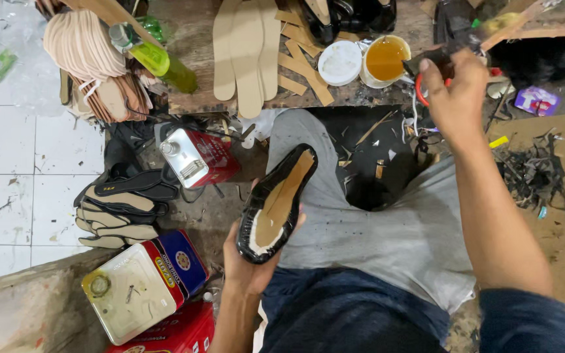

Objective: The person applies glue to the sole of a black high-heeled shoe using a brush. They repeatedly dip the brush into a container and spread the adhesive along the shoe's edge, then place the shoe on a shelf and repeat the process on another shoe.

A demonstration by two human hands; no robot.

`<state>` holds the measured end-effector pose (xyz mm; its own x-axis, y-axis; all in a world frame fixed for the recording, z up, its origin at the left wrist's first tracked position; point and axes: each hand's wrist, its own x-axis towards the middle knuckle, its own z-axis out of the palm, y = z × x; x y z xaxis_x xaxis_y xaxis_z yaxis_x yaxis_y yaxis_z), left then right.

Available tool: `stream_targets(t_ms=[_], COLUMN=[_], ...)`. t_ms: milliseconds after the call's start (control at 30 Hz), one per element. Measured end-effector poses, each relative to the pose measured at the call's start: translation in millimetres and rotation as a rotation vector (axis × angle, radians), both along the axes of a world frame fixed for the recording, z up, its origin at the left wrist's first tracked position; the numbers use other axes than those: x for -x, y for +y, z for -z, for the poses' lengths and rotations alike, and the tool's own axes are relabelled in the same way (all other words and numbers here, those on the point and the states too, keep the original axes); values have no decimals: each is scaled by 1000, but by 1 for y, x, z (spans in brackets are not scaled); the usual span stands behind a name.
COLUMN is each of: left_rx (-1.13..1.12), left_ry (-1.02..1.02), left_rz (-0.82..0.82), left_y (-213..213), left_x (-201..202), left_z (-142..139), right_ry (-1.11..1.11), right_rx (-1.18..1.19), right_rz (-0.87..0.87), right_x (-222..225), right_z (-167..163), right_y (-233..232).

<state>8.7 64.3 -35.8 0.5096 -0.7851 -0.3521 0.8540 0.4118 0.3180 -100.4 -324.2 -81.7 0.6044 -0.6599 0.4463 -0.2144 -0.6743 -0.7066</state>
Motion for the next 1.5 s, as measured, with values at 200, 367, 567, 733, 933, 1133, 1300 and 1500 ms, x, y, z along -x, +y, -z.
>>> stream_targets(t_ms=[200, 367, 567, 733, 933, 1133, 1300, 1500], left_rx=[-95, -666, -712, -551, -288, -54, 42, -21], left_ry=[-382, -848, -1339, -1273, -1385, -1463, -1528, -1692], left_rz=[77, -7, -251, -289, -393, -493, -504, -510], left_y=[13, 10, 5, -10, -48, -95, -107, -107], left_x=[-6, 3, -14, -13, 5, 18, 15, 11], left_z=[11, 16, 22, 27, 31, 32, 20, 7], right_ry=[190, 323, 394, 286, -226, -444, -302, -290], right_rx=[125, 461, 319, 142, -502, -333, -81, -37], right_rz=[-60, -34, -26, -47, -190, -214, -84, -129], right_x=[-33, -44, -25, -21, 14, 24, 27, 39], right_z=[42, 49, 36, 5, -61, -93, -109, -117], right_y=[-28, -33, -33, -7, 111, 197, 207, 192])
